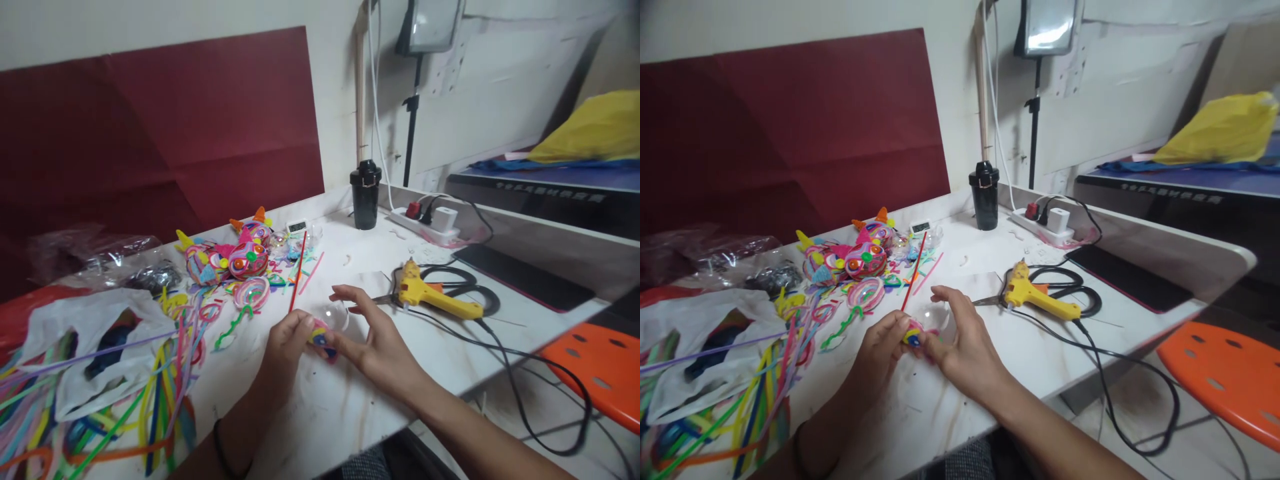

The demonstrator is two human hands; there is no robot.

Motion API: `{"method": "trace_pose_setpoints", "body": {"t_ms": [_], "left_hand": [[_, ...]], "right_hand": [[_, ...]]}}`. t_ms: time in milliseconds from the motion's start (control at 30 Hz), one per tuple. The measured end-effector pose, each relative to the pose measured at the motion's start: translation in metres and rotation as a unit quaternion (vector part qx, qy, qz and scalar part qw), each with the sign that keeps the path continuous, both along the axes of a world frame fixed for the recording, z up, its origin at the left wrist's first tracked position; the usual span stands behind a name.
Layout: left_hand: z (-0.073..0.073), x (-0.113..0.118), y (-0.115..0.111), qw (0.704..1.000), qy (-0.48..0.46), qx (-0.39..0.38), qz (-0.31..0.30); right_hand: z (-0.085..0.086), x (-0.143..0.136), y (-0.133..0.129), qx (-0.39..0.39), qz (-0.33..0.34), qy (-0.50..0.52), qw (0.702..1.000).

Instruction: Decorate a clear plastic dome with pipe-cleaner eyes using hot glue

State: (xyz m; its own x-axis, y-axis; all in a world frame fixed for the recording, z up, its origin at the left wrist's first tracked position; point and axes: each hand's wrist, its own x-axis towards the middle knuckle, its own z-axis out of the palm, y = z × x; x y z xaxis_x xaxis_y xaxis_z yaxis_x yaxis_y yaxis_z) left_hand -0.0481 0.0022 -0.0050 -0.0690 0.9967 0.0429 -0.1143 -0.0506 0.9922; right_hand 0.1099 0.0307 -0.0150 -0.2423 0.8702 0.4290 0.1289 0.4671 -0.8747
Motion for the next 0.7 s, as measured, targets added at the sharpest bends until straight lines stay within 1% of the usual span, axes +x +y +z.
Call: {"method": "trace_pose_setpoints", "body": {"t_ms": [267,500,700], "left_hand": [[0.002,-0.003,0.004,1.0,-0.012,0.007,0.01],[0.005,-0.009,0.009,0.998,-0.033,0.007,0.055],[0.004,-0.018,0.014,0.995,-0.044,0.023,0.087]], "right_hand": [[0.003,-0.008,0.011,-0.041,0.031,0.042,0.998],[0.014,-0.023,0.027,-0.074,0.058,0.029,0.995],[0.018,-0.041,0.045,-0.081,0.078,0.025,0.993]]}}
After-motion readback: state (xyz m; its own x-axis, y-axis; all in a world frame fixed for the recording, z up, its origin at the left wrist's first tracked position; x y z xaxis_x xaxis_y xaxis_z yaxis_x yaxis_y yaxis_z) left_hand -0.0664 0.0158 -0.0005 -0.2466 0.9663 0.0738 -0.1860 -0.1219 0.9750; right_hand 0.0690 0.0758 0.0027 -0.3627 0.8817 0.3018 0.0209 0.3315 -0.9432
